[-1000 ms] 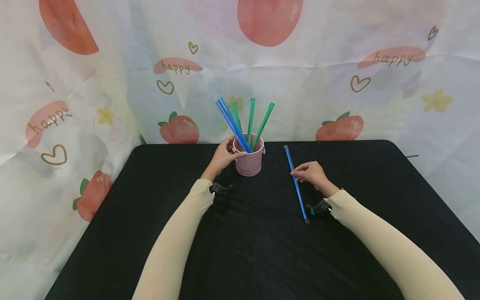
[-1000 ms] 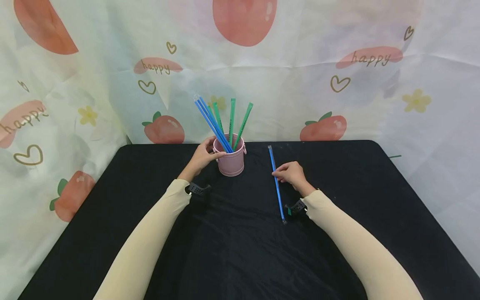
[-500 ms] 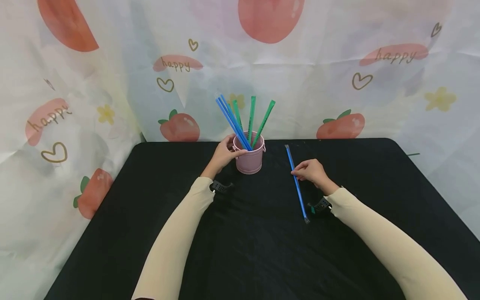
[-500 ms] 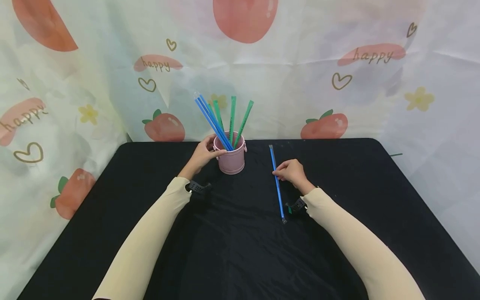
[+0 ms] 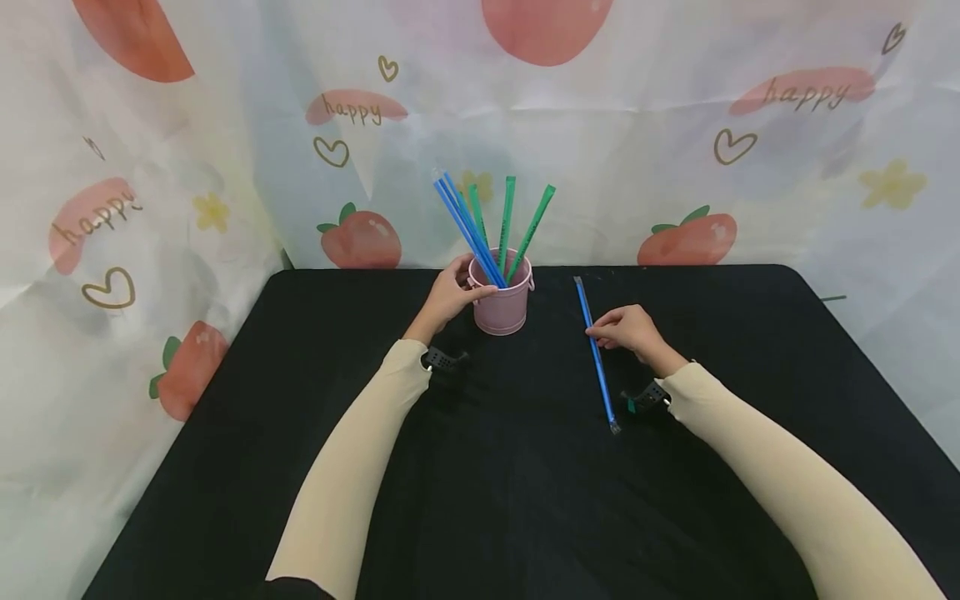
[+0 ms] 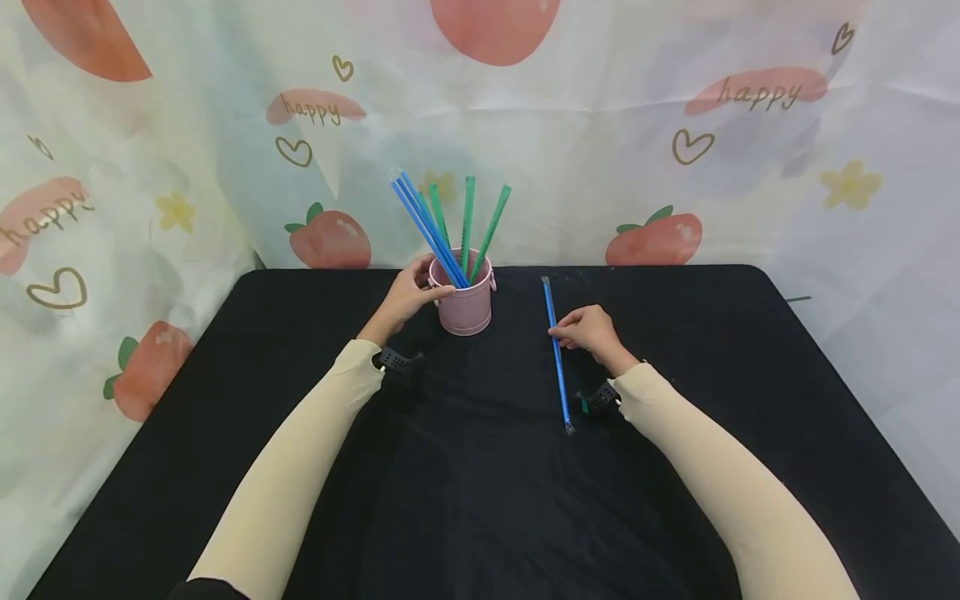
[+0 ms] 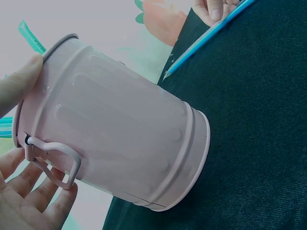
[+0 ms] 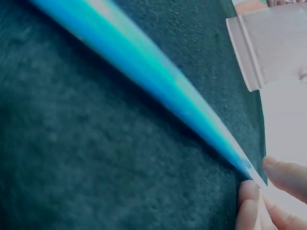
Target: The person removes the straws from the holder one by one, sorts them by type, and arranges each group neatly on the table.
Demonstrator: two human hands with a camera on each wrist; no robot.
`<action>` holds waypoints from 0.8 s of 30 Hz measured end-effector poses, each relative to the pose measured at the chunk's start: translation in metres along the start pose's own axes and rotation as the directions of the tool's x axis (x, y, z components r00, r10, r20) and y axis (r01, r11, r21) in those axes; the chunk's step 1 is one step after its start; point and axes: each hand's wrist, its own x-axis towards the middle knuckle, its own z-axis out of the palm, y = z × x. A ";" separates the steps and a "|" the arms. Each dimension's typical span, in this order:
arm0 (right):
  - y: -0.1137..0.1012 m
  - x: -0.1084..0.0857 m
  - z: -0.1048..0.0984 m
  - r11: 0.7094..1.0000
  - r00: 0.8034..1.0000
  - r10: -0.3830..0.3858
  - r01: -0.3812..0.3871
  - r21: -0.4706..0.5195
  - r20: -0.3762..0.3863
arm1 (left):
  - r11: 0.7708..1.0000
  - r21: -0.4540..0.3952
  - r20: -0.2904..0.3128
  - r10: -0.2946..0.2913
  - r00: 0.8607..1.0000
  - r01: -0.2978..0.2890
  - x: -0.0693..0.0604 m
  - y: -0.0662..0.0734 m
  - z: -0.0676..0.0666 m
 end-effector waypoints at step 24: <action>-0.017 0.005 -0.034 0.996 0.989 -0.079 0.072 0.060 0.123 | 0.999 -0.031 0.006 -0.007 1.000 0.007 0.002 0.001 -0.001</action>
